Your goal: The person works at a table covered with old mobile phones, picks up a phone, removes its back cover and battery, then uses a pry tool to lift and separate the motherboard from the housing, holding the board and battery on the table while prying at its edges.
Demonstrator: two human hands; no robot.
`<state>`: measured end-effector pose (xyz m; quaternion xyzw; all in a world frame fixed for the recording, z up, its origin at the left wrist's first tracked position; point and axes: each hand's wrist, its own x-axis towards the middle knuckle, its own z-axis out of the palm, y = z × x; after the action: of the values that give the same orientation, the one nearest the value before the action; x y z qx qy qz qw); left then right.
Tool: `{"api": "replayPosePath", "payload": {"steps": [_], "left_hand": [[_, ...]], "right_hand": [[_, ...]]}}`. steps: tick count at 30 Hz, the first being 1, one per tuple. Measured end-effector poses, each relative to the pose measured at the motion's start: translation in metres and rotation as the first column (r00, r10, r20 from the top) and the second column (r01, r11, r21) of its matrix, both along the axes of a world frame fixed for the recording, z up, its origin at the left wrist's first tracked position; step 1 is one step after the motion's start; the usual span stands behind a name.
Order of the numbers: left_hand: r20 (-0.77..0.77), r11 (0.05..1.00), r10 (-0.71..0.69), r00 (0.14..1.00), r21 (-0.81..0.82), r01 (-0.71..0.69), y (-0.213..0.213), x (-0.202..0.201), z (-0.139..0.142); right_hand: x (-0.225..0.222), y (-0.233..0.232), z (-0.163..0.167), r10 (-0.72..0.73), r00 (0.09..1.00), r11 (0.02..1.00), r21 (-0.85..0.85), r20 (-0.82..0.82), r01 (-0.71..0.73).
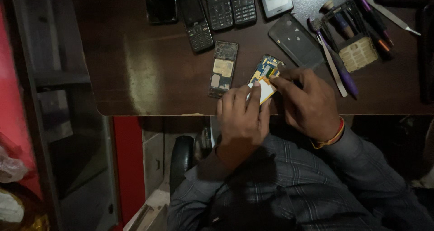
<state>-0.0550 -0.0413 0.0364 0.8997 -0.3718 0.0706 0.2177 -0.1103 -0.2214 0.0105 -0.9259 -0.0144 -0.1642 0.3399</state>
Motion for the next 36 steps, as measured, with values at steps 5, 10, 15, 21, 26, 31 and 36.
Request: {"api": "replayPosePath", "payload": {"steps": [5, 10, 15, 21, 26, 31, 36], "left_hand": [[0.073, 1.000, -0.027, 0.997, -0.008, 0.027, 0.000, 0.000, -0.004], [0.101, 0.998, -0.064, 0.993, -0.006, 0.064, 0.005, 0.002, -0.006], [0.083, 0.994, -0.111, 0.990, 0.014, 0.110, 0.009, 0.005, -0.008], [0.063, 0.991, -0.132, 0.989, -0.016, 0.134, 0.010, 0.004, -0.005], [0.080, 0.992, -0.124, 0.989, -0.009, 0.125, 0.009, 0.000, -0.007], [0.079, 0.992, -0.124, 0.989, -0.021, 0.126, 0.006, 0.000, -0.010], [0.012, 0.987, -0.080, 0.997, -0.137, 0.081, -0.003, -0.007, -0.007]], "right_hand": [[0.001, 0.003, 0.001, -0.031, 0.999, 0.999, 0.014, 0.019, 0.031], [0.003, 0.003, 0.000, -0.031, 0.999, 0.999, 0.026, 0.041, 0.030], [0.001, 0.003, -0.001, -0.050, 0.998, 0.999, 0.007, 0.043, 0.050], [0.002, 0.002, -0.003, -0.050, 0.998, 0.999, -0.015, 0.035, 0.051], [0.000, 0.002, -0.001, -0.063, 0.996, 0.998, 0.031, 0.055, 0.061], [-0.002, 0.002, -0.001, -0.082, 0.995, 0.994, 0.074, 0.063, 0.077], [-0.004, -0.010, -0.009, -0.042, 0.998, 0.999, 0.022, 0.047, 0.041]]}}
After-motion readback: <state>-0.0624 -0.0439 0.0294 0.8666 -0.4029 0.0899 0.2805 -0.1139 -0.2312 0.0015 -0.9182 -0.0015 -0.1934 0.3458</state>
